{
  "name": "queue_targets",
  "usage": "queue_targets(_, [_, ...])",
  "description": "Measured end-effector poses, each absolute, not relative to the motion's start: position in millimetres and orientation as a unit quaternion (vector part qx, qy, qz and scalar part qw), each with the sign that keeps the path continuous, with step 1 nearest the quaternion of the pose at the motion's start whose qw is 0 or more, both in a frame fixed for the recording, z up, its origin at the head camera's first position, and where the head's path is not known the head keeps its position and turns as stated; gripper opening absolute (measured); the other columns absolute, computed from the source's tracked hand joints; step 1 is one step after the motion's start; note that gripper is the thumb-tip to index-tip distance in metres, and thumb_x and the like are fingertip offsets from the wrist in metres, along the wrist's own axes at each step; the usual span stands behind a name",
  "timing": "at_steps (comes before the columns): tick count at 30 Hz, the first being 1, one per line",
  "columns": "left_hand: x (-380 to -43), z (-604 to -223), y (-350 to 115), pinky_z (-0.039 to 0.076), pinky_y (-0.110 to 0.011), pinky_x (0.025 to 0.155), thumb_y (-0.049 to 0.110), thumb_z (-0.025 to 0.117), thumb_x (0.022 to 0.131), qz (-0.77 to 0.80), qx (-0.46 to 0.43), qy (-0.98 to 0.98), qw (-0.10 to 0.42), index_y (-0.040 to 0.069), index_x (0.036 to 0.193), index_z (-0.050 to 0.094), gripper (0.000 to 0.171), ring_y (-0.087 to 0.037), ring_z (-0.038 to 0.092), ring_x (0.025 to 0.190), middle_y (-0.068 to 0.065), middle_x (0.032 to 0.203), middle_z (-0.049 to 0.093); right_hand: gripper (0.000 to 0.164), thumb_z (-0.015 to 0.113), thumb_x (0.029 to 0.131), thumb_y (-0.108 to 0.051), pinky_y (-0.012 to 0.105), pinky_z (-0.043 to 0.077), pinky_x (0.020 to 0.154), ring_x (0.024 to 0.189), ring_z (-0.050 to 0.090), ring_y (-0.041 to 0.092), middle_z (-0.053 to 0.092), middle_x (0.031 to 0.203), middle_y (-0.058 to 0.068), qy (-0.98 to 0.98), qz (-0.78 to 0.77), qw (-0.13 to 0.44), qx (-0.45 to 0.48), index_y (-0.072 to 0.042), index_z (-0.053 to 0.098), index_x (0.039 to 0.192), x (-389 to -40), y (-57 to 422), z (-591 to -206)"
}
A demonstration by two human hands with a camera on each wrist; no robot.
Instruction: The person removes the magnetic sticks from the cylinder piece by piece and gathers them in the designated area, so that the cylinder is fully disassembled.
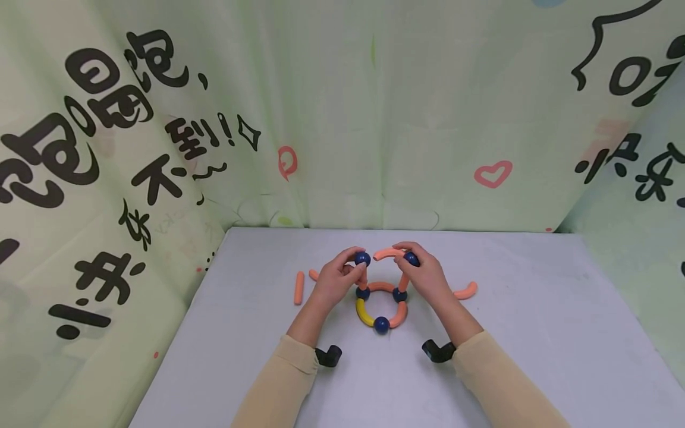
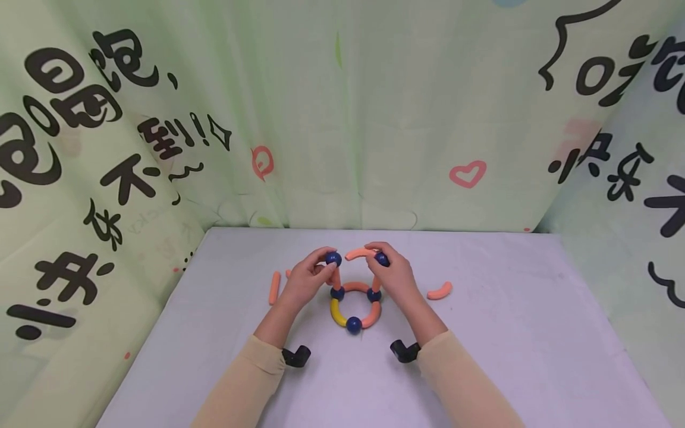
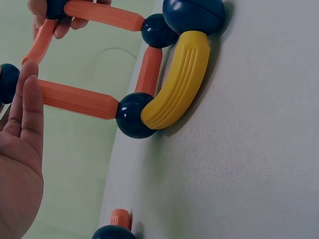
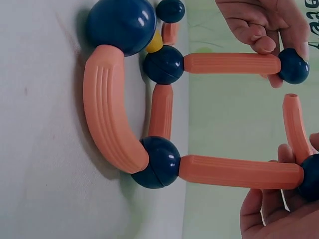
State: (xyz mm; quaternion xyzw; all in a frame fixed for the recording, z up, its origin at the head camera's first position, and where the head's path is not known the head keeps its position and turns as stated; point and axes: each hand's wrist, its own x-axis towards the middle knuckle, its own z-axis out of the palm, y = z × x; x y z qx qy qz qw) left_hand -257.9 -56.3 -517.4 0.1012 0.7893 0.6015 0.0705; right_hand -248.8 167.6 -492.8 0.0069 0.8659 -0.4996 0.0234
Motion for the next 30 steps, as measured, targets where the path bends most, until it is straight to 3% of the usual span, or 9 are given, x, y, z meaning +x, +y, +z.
queue_targets(6, [-258.6,-518.3,-56.9,0.058,-0.033,0.085,0.038,0.063,0.097,0.603,0.11,0.788,0.062,0.032,0.135,0.055,0.04,-0.022,0.072,0.081,0.003,0.101,0.067,0.04,0.048,0.096,-0.018,0.05,0.047,0.103,0.12,0.058,0.034,0.061,0.129,0.018,0.835,-0.549,0.037,0.005,-0.015,0.041,0.136,-248.0,167.3,-492.6])
queue_targets(10, [-258.9,-518.9,-56.6,0.058,-0.033,0.085,0.039,0.063,0.096,0.604,0.112,0.787,0.059,0.031,0.135,0.056,0.04,-0.019,0.072,0.08,0.003,0.102,0.067,0.038,0.049,0.099,-0.019,0.053,0.043,0.107,0.124,0.056,0.036,0.059,0.131,0.019,0.829,-0.558,0.038,-0.007,-0.012,0.041,0.135,-247.2,168.3,-493.8])
queue_targets(15, [-258.5,-518.7,-55.7,0.058,-0.033,0.086,0.037,0.063,0.097,0.603,0.11,0.788,0.061,0.023,0.14,0.053,0.046,-0.013,0.072,0.08,0.003,0.108,0.067,0.041,0.055,0.1,-0.031,0.053,0.044,0.107,0.124,0.056,0.035,0.059,0.134,0.015,0.839,-0.543,0.038,-0.016,-0.017,0.044,0.137,-247.1,171.6,-495.7])
queue_targets(19, [-257.3,-516.8,-54.6,0.058,-0.033,0.086,0.034,0.063,0.098,0.61,0.11,0.782,0.069,0.024,0.14,0.052,0.045,-0.012,0.073,0.082,0.001,0.111,0.067,0.045,0.058,0.098,-0.04,0.053,0.045,0.104,0.123,0.055,0.035,0.057,0.138,0.011,0.845,-0.534,0.035,-0.011,-0.022,0.046,0.138,-246.7,175.0,-498.4])
queue_targets(30, [-256.0,-514.6,-51.0,0.056,-0.037,0.091,0.035,0.071,0.091,0.612,0.089,0.781,0.088,0.039,0.132,0.055,0.044,-0.011,0.073,0.085,0.004,0.113,0.067,0.049,0.055,0.101,-0.035,0.056,0.041,0.109,0.127,0.056,0.034,0.063,0.134,0.012,0.817,-0.574,0.035,-0.056,-0.024,0.042,0.148,-243.4,182.6,-504.8])
